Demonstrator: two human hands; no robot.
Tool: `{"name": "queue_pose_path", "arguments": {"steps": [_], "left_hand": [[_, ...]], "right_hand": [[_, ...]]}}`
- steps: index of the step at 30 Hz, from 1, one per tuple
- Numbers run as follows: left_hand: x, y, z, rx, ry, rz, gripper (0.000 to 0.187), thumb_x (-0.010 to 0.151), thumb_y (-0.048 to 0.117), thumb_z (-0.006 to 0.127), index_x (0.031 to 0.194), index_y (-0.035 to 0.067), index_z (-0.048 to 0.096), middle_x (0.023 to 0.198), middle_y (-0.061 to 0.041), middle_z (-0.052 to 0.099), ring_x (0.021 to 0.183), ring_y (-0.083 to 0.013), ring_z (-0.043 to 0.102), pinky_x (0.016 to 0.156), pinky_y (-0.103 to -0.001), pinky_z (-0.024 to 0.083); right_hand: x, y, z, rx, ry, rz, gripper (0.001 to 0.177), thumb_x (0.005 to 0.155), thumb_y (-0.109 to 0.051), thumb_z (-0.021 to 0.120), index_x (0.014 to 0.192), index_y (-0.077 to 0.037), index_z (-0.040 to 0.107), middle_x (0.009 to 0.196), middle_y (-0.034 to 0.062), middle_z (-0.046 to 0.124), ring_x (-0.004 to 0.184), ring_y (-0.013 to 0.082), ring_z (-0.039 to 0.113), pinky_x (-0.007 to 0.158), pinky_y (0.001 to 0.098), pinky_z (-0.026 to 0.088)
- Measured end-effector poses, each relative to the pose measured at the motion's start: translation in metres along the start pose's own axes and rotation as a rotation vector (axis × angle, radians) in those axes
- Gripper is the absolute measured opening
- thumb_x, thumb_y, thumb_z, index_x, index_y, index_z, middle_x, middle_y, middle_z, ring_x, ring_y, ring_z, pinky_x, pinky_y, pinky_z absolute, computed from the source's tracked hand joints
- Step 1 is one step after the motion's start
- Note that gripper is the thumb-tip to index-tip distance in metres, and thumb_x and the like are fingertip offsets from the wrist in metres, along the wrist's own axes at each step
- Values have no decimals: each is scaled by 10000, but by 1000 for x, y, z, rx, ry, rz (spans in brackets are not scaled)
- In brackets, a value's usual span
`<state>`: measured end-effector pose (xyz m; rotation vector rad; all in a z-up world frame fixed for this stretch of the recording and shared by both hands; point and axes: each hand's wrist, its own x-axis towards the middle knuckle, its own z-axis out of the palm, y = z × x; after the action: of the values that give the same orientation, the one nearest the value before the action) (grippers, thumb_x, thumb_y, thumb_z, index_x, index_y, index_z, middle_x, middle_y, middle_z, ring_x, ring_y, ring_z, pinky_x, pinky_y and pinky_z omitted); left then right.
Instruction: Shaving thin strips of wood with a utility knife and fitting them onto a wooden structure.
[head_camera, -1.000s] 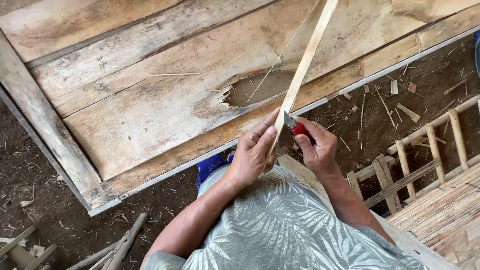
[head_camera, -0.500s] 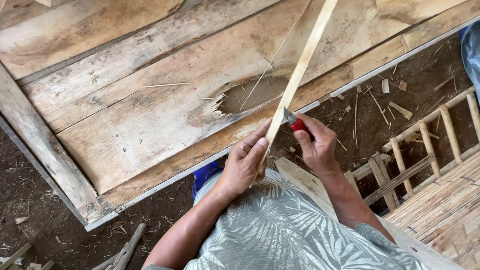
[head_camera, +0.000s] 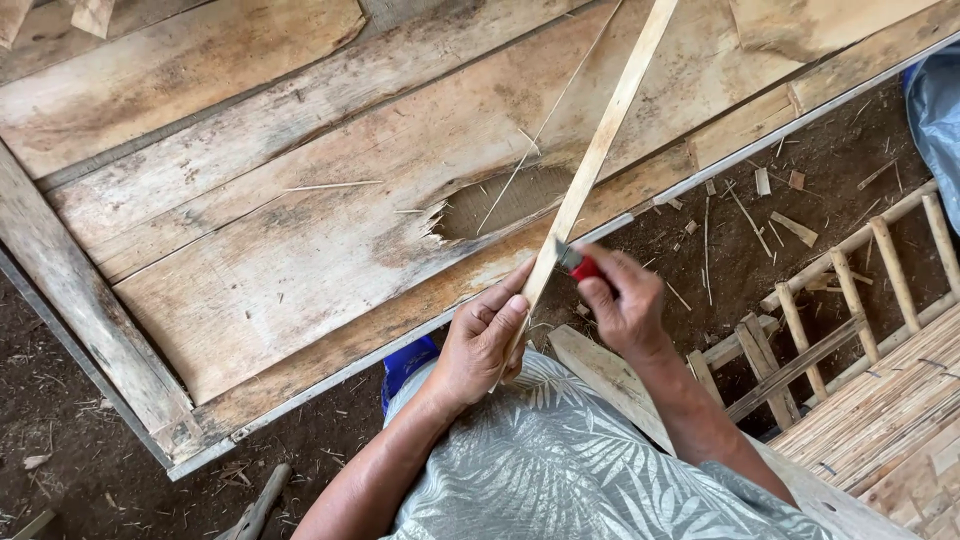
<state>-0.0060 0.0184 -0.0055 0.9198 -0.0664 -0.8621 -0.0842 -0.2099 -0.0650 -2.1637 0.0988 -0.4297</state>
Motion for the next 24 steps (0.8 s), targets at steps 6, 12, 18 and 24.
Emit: {"name": "queue_pose_path", "arguments": {"steps": [6,12,18,24], "left_hand": [[-1,-3,-2,-6,-22,-5,470,1067,140,512,1533,87,502,446,-125,512,349,-140,451,310,-246,428],[-5,-1,-5,11,-36,-24,459,1067,149,511,1523,96,516,450,-123,523,354,-139,456,316,-247,430],[-21,-9,-15,35,-49,-64,480,1047,136,525,1523,67,514,427,-152,520,320,-170,459,296,-257,430],[-10,-8,-12,-1,3,-13,471,1061,150,505,1526,73,503,428,-142,521,318,-156,459,297,-252,436]], "right_hand": [[13,9,-1,60,60,25,465,1072,-373,505,1249,10,702,787,195,659,557,195,572,527,332,529],[15,11,-3,84,87,57,429,1054,-326,556,1243,32,698,825,211,671,610,228,616,548,347,532],[7,55,-18,32,117,65,452,1107,-354,482,1292,9,678,769,163,624,560,177,540,539,317,511],[-16,3,22,79,-22,49,460,1012,-394,582,1257,-32,724,741,183,677,542,246,632,513,362,559]]}}
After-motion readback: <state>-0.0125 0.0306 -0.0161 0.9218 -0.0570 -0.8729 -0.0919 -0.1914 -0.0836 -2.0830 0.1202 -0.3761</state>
